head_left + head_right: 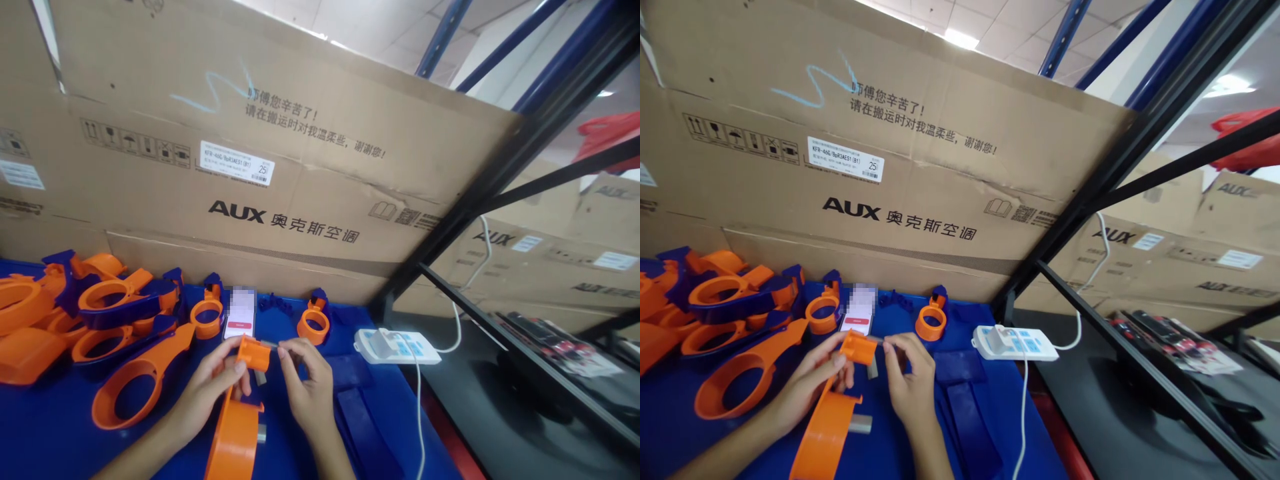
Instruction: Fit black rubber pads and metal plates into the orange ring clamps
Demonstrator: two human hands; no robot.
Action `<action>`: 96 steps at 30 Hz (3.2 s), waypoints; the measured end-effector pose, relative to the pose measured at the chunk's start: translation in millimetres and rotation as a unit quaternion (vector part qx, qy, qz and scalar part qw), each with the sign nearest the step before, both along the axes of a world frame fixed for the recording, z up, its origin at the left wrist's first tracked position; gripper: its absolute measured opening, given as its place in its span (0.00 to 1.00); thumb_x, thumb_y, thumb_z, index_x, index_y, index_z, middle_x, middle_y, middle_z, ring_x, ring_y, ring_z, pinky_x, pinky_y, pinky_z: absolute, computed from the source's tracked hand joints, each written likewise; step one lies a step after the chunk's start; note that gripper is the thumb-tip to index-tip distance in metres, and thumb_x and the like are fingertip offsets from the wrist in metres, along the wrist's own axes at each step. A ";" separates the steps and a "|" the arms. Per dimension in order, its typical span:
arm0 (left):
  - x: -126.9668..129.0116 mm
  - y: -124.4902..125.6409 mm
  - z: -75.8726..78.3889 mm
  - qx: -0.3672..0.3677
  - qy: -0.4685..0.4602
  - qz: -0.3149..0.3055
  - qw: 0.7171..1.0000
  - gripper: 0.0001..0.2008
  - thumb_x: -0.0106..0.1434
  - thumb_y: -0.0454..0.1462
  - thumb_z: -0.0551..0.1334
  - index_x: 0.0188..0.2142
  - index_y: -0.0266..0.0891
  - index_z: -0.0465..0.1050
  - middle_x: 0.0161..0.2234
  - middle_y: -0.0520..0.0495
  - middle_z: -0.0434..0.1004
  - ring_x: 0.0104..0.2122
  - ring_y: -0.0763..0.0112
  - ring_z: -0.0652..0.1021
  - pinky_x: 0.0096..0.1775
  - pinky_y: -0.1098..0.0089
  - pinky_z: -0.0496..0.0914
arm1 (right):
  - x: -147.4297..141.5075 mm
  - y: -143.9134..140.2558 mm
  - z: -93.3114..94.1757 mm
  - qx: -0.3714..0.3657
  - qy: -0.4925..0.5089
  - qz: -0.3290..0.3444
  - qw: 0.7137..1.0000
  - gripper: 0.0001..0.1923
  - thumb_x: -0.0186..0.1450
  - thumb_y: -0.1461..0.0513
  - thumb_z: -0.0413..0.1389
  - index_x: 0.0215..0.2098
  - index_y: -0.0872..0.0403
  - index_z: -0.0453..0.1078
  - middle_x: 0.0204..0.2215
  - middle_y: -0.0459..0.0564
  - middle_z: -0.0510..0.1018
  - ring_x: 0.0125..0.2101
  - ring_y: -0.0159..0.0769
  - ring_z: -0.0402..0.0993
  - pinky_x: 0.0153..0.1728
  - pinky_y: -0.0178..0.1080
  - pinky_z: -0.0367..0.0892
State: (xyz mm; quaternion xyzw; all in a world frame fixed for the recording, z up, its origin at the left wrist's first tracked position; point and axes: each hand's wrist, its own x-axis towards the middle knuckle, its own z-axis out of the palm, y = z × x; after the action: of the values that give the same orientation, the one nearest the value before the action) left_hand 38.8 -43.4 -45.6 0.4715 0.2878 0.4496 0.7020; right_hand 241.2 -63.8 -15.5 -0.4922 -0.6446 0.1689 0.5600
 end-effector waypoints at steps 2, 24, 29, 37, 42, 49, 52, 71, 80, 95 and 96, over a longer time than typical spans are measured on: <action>-1.2 -0.1 -1.4 0.012 0.004 -0.008 1.000 0.29 0.70 0.45 0.64 0.65 0.37 0.63 0.28 0.49 0.79 0.26 0.70 0.73 0.31 0.70 0.65 | -0.4 -0.3 0.4 0.014 -0.008 0.011 1.000 0.06 0.71 0.62 0.60 0.40 0.52 0.80 0.34 0.51 0.80 0.30 0.36 0.75 0.32 0.38 0.69; -3.7 -1.4 -4.3 0.034 -0.021 -0.021 0.999 0.24 0.70 0.43 0.63 0.62 0.40 0.68 0.31 0.47 0.78 0.29 0.68 0.74 0.32 0.70 0.67 | -1.9 -4.4 1.7 0.063 -0.001 -0.063 0.996 0.04 0.72 0.63 0.57 0.41 0.51 0.76 0.33 0.49 0.78 0.30 0.35 0.74 0.31 0.36 0.70; -3.1 -4.7 -3.8 0.001 -0.133 -0.029 0.991 0.22 0.68 0.43 0.62 0.59 0.39 0.71 0.34 0.44 0.80 0.28 0.67 0.75 0.32 0.69 0.69 | 0.3 -2.1 -0.9 0.014 0.055 -0.053 0.997 0.04 0.73 0.61 0.55 0.43 0.52 0.73 0.32 0.49 0.80 0.31 0.37 0.78 0.34 0.37 0.72; -2.9 -7.0 0.3 -0.022 -0.152 -0.037 0.987 0.20 0.69 0.44 0.59 0.56 0.36 0.73 0.27 0.46 0.78 0.25 0.67 0.74 0.29 0.71 0.69 | -4.6 -4.7 -3.5 0.000 0.012 -0.022 1.000 0.07 0.71 0.61 0.57 0.45 0.52 0.76 0.29 0.47 0.80 0.26 0.36 0.75 0.29 0.35 0.70; -3.7 -6.7 0.5 -0.048 -0.153 -0.047 0.986 0.17 0.72 0.43 0.55 0.49 0.36 0.76 0.27 0.44 0.79 0.26 0.66 0.75 0.31 0.69 0.70 | -8.9 -7.9 0.3 -0.002 0.005 0.013 1.000 0.08 0.71 0.61 0.58 0.46 0.51 0.77 0.30 0.48 0.78 0.27 0.36 0.73 0.29 0.36 0.69; 0.6 -9.0 -3.0 -0.080 -0.194 -0.089 0.974 0.16 0.70 0.44 0.56 0.49 0.38 0.75 0.29 0.42 0.81 0.26 0.62 0.80 0.30 0.66 0.70 | -10.3 -7.0 3.4 -0.033 -0.011 0.136 0.990 0.15 0.72 0.60 0.57 0.55 0.49 0.76 0.36 0.51 0.79 0.33 0.38 0.76 0.35 0.38 0.72; 0.0 -7.7 -6.6 -0.085 -0.201 -0.088 0.972 0.16 0.71 0.44 0.55 0.44 0.37 0.77 0.28 0.42 0.81 0.25 0.63 0.80 0.30 0.66 0.71 | -12.1 -4.4 -2.2 -0.049 -0.007 0.098 0.994 0.13 0.74 0.60 0.55 0.53 0.50 0.77 0.33 0.49 0.78 0.33 0.37 0.75 0.36 0.38 0.71; -0.2 -2.7 7.9 -0.081 -0.079 0.079 0.990 0.23 0.65 0.47 0.68 0.54 0.41 0.69 0.24 0.51 0.79 0.22 0.68 0.77 0.27 0.71 0.71 | -4.3 -1.3 -2.3 -0.132 0.158 0.051 0.977 0.14 0.68 0.51 0.63 0.36 0.54 0.76 0.24 0.46 0.76 0.23 0.32 0.68 0.22 0.32 0.64; 4.6 -7.1 16.8 -0.090 -0.081 0.065 0.991 0.21 0.67 0.47 0.67 0.54 0.42 0.68 0.23 0.52 0.79 0.21 0.70 0.76 0.27 0.72 0.73 | -6.2 -1.3 -3.2 -0.144 0.154 0.042 0.977 0.14 0.69 0.52 0.62 0.34 0.54 0.76 0.24 0.46 0.77 0.23 0.31 0.67 0.23 0.32 0.63; 4.5 -5.6 8.4 -0.077 -0.098 0.040 0.991 0.21 0.68 0.46 0.66 0.57 0.42 0.66 0.25 0.51 0.80 0.24 0.68 0.78 0.31 0.69 0.75 | -5.3 0.7 -1.6 -0.155 0.154 0.055 0.974 0.16 0.69 0.52 0.62 0.31 0.55 0.78 0.23 0.47 0.80 0.21 0.30 0.67 0.22 0.31 0.61; 4.5 -4.9 7.2 -0.076 -0.100 0.035 0.991 0.22 0.68 0.46 0.66 0.57 0.41 0.66 0.25 0.51 0.80 0.24 0.68 0.79 0.32 0.68 0.75 | -5.2 0.4 -1.3 -0.150 0.150 0.055 0.976 0.16 0.69 0.52 0.62 0.30 0.55 0.78 0.23 0.47 0.80 0.21 0.30 0.68 0.23 0.32 0.62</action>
State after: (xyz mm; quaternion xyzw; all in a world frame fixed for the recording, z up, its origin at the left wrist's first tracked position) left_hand 43.3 -48.4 -38.4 0.3590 0.2662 0.4952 0.7450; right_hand 236.0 -63.4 -16.8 -0.5036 -0.5467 0.3664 0.5597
